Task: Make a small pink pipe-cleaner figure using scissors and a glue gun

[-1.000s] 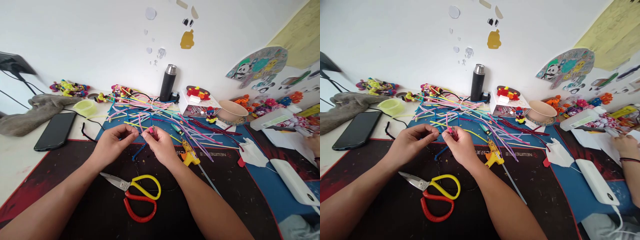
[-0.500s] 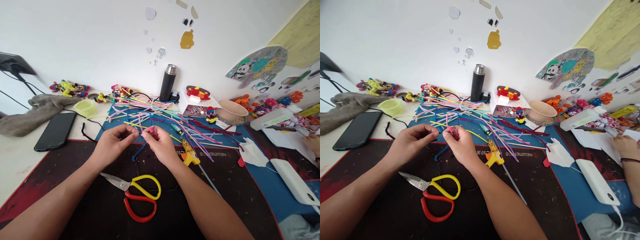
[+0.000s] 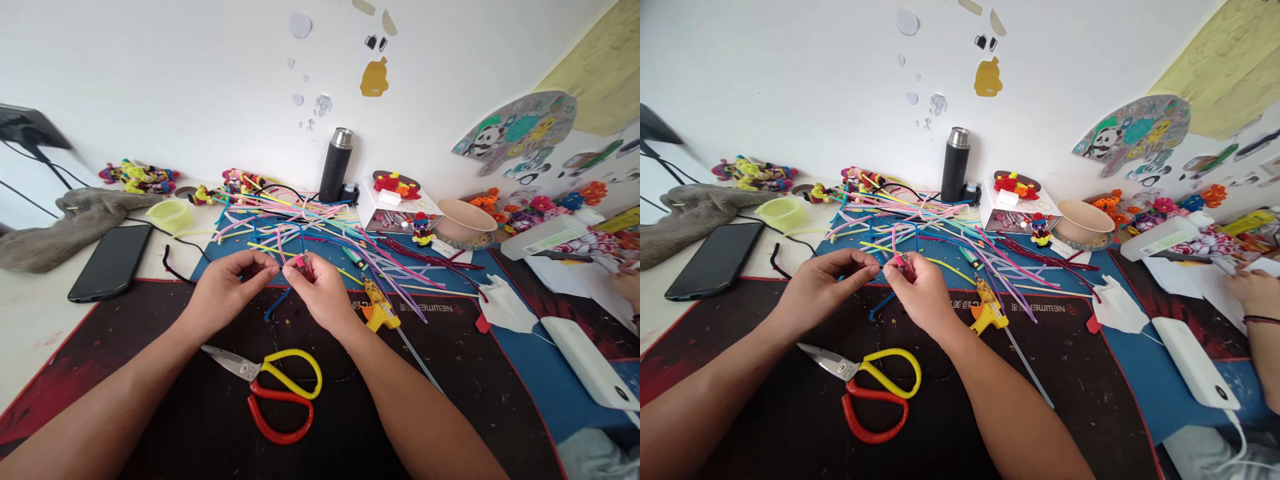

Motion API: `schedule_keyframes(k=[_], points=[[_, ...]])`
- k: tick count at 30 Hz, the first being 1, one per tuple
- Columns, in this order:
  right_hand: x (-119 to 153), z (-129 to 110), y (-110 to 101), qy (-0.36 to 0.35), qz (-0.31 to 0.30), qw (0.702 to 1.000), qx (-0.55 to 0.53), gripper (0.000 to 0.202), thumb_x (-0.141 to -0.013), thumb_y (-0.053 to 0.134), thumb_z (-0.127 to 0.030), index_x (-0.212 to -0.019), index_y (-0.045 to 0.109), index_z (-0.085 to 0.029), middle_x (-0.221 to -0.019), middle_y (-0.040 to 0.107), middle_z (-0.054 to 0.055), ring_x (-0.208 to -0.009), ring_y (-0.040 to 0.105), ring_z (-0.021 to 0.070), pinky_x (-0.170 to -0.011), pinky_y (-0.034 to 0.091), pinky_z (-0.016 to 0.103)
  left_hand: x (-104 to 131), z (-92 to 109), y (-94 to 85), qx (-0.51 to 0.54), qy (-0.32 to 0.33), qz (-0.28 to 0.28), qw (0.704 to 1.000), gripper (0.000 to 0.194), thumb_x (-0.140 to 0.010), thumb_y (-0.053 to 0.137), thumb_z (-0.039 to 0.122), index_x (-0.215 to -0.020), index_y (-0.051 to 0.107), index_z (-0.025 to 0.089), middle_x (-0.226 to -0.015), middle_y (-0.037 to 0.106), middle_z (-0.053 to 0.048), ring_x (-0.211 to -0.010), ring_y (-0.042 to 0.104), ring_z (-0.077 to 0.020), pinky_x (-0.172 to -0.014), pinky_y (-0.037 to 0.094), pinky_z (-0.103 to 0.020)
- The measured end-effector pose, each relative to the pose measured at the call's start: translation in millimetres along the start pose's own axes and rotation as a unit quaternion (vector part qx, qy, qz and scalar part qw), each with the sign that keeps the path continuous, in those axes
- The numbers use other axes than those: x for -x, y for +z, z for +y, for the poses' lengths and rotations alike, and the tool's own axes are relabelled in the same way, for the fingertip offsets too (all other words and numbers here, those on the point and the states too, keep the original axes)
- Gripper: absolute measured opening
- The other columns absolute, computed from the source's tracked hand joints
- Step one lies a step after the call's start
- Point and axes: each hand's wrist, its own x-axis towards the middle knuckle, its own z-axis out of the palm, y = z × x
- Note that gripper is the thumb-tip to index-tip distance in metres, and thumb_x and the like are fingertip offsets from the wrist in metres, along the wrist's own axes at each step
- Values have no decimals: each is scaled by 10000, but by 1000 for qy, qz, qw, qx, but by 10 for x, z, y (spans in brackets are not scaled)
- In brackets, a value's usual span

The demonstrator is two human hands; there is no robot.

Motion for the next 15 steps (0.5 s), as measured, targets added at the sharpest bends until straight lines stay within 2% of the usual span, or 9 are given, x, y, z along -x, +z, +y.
schedule_keyframes(k=[7,15], points=[[-8,-10,-3,2,2,1000,5,275,-949,680,-499,-917,681,-226,-775,609,-25,-688,505,156,-666,415,291,-8,-6,-13,9,-18,17,1000,498,-911,759,730,-933,803,234,-921,827,-47,-840,737,-244,-786,595,-322],[-25,42,2,-5,14,1000,6,285,-953,700,-498,-915,688,-215,-791,615,-24,-703,506,153,-686,406,294,-32,-1,-24,22,-11,19,1000,457,-937,736,677,-945,799,225,-921,819,-46,-834,723,-232,-794,583,-318]])
